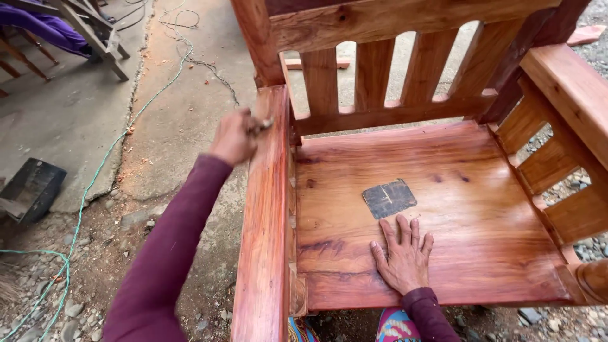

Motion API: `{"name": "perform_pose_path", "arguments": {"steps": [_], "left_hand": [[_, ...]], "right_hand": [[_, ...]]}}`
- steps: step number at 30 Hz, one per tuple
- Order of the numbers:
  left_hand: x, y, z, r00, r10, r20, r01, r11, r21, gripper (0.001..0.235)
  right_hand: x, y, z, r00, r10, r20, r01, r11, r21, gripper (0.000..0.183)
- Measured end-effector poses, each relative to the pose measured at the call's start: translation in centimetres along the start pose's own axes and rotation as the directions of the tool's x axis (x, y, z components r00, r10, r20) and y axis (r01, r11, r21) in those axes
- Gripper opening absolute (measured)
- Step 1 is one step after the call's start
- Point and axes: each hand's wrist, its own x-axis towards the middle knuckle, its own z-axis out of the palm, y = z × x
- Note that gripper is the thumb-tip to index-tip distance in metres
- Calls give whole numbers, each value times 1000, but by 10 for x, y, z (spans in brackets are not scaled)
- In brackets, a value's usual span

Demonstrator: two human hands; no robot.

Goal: The person sands the armrest and side frame of a wooden chair using a small piece of sandpaper. They hold the chair steady with one hand while sanding with the other, then lift and rotate the chair to access different angles.

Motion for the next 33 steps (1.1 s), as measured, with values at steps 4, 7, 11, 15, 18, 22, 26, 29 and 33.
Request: {"name": "perform_pose_path", "arguments": {"steps": [4,7,11,15,18,22,26,29,33], "left_hand": [[-59,-19,5,977,212,-2,-210,969,129,21],[-59,-18,8,879,435,-197,-421,901,110,19],[-36,-37,26,992,83,-96,-81,996,33,15],[-100,-6,5,962,254,-99,-252,967,30,23],[-128,4,-2,964,252,-82,-251,968,23,25],[-85,-3,12,987,161,-27,-158,984,76,20],[-65,-12,21,986,105,-128,-105,994,5,18],[-125,15,5,950,244,-194,-245,969,16,25],[-244,71,-32,955,289,-61,-290,957,3,28]], "right_hand": [[6,-1,0,1000,0,-11,0,1000,5,64],[2,-2,0,1000,3,11,-3,1000,-21,63],[-3,-3,0,1000,-17,-22,16,1000,-11,63],[0,1,4,999,-19,-38,18,1000,-12,63],[3,0,7,1000,-1,-23,0,1000,-28,64],[0,2,3,1000,-3,-15,3,999,-41,63],[-2,0,3,999,-21,-44,20,1000,-14,61],[-2,3,3,998,-25,-57,24,999,-22,61],[-2,9,13,996,-45,-83,43,999,-30,59]]}}
